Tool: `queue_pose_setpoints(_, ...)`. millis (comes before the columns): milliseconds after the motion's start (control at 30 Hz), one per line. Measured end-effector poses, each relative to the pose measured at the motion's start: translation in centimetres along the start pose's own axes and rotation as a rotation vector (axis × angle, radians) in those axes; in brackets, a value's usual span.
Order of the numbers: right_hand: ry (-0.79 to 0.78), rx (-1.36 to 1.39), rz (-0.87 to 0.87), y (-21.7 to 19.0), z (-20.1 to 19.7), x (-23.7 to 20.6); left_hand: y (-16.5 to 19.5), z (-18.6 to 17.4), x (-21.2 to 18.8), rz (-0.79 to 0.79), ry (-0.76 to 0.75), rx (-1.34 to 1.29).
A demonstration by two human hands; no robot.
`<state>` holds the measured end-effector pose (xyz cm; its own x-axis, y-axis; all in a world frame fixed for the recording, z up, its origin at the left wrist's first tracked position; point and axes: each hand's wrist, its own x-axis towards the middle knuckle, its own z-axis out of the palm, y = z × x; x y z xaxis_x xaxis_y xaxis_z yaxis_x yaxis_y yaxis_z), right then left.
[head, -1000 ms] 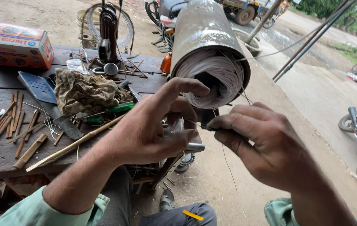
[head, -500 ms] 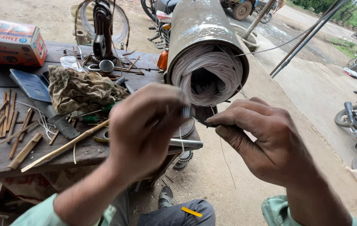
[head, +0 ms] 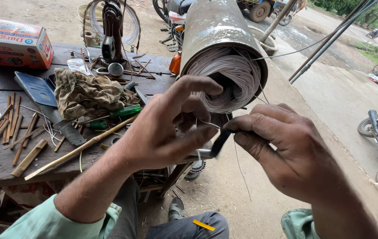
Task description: The person sits at an outdoor workbench beside a large spool of white wire. They pull the wire end free, tear pieces of black tape and press the tape onto the wire and spool to hold it, and adjust the wound wire by hand.
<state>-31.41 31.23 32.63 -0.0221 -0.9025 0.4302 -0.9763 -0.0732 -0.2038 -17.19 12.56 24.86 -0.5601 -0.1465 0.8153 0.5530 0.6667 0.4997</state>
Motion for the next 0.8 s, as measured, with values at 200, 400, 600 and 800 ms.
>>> queue_pose_setpoints(200,-0.064,0.140,0.082,-0.1,-0.2,0.4,-0.9,1.5,-1.1,0.303,0.230,0.548)
queue_pose_setpoints(400,-0.010,0.136,0.046,-0.2,0.1,0.4,1.4,2.2,-1.6,0.338,0.282,0.391)
queue_pose_setpoints(600,0.160,-0.215,-0.201,-1.5,1.7,-0.2,-0.7,1.6,-0.5,-0.256,0.177,-0.163)
queue_pose_setpoints(800,0.181,-0.271,-0.253,-0.8,2.3,-0.1,-1.0,1.6,0.6,-0.458,0.001,-0.373)
